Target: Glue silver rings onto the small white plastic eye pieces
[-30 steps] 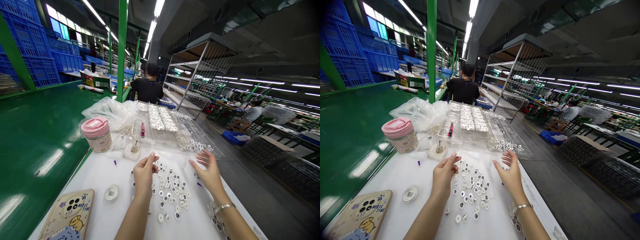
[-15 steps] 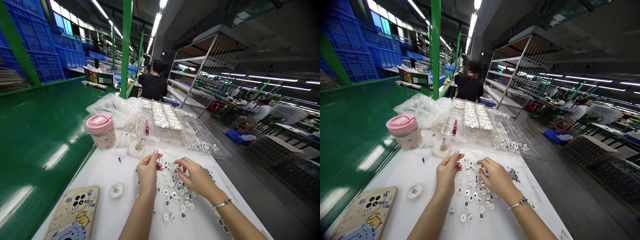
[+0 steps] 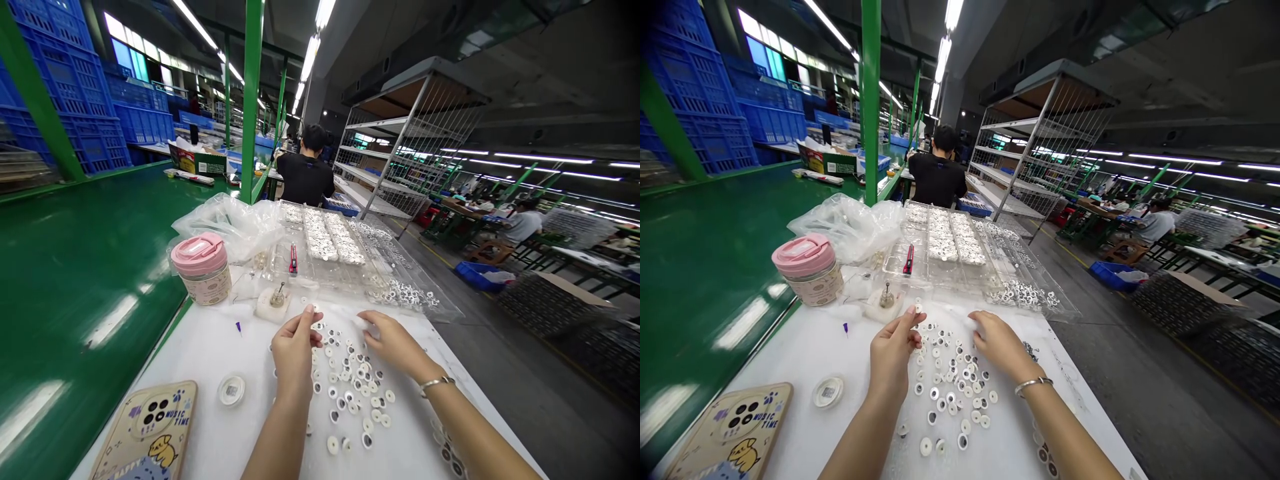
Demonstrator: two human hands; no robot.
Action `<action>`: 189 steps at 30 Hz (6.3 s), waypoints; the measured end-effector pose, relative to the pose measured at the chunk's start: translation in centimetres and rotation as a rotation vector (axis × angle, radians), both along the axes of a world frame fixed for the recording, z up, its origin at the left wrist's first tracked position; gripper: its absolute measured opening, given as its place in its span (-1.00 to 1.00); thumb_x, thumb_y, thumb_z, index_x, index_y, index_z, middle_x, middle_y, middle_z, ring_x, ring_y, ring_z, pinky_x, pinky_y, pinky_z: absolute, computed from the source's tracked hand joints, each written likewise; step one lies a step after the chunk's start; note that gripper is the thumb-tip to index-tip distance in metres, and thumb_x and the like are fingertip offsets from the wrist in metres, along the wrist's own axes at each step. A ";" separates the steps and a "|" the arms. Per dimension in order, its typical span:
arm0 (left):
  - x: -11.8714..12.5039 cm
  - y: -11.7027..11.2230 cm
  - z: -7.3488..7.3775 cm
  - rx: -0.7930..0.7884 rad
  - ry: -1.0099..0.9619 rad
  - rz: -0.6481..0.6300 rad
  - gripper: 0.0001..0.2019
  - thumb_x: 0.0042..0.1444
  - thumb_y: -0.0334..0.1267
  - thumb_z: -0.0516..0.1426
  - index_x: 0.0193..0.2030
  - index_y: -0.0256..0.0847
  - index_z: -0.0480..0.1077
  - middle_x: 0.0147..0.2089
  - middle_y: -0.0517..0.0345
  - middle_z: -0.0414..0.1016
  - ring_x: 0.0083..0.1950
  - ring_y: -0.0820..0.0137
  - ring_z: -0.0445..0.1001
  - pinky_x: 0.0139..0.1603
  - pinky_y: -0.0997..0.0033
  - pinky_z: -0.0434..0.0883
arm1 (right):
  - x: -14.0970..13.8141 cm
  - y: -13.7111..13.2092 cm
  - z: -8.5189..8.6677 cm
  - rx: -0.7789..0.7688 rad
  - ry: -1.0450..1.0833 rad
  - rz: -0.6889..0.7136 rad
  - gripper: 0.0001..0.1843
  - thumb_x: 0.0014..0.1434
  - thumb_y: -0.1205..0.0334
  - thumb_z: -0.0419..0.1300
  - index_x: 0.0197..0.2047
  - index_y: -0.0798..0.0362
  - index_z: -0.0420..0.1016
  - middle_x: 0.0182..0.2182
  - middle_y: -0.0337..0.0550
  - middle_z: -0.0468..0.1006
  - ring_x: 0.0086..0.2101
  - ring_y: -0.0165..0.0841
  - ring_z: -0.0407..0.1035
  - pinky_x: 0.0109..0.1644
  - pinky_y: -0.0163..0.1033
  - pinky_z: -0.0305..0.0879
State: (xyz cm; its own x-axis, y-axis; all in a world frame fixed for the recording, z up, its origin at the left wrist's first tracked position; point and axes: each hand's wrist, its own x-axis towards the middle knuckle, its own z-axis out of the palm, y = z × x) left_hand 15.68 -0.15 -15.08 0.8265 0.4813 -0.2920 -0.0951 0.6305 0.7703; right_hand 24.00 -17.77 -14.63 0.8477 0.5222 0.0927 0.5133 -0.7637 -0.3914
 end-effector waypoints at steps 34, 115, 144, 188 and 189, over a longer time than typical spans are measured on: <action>0.4 -1.0 -1.2 0.253 0.044 -0.201 -0.69 -0.10 -0.10 0.16 -0.48 -0.41 0.44 -0.46 0.00 0.42 -0.62 0.52 0.24 -0.63 0.54 0.24 | 0.0 14.6 6.5 0.273 0.130 0.256 -0.65 -0.07 0.17 0.20 -0.17 0.08 0.49 -0.32 -0.16 0.49 -0.37 -0.40 0.34 -0.29 -0.30 0.26; 0.3 -1.0 -0.5 0.149 0.062 -0.279 -0.61 -0.11 -0.02 0.19 -0.41 -0.41 0.45 -0.32 -0.08 0.45 -0.60 0.55 0.27 -0.60 0.55 0.30 | -1.0 8.2 6.8 0.365 -0.139 0.207 -0.81 0.09 0.22 0.07 -0.29 0.06 0.48 -0.34 -0.14 0.49 -0.36 -0.42 0.38 -0.31 -0.31 0.33; -0.3 -1.8 0.2 0.229 0.040 -0.402 -0.70 -0.09 -0.12 0.19 -0.40 -0.40 0.48 -0.39 -0.01 0.45 -0.59 0.51 0.31 -0.57 0.52 0.37 | -4.1 2.7 2.1 0.312 -0.459 0.288 -0.86 0.06 0.40 0.06 -0.32 0.03 0.38 -0.42 -0.21 0.49 -0.40 -0.43 0.38 -0.29 -0.31 0.33; -1.0 -1.7 1.0 0.069 0.091 -0.463 -0.70 -0.09 -0.17 0.23 -0.36 -0.46 0.42 -0.28 -0.13 0.46 -0.50 0.52 0.36 -0.52 0.58 0.40 | -5.5 -12.8 4.3 0.359 -0.316 -0.945 -0.74 -0.05 0.02 0.15 -0.44 0.06 0.38 -0.47 0.01 0.48 -0.44 -0.22 0.40 -0.32 -0.12 0.30; -1.0 -1.7 0.9 0.042 0.100 -0.481 -0.69 -0.09 -0.17 0.24 -0.35 -0.46 0.41 -0.27 -0.14 0.45 -0.51 0.54 0.36 -0.52 0.59 0.39 | -5.5 -14.6 4.3 0.091 -0.258 -0.980 -0.76 -0.09 0.01 0.17 -0.46 0.01 0.35 -0.48 -0.01 0.48 -0.47 -0.19 0.36 -0.39 -0.09 0.26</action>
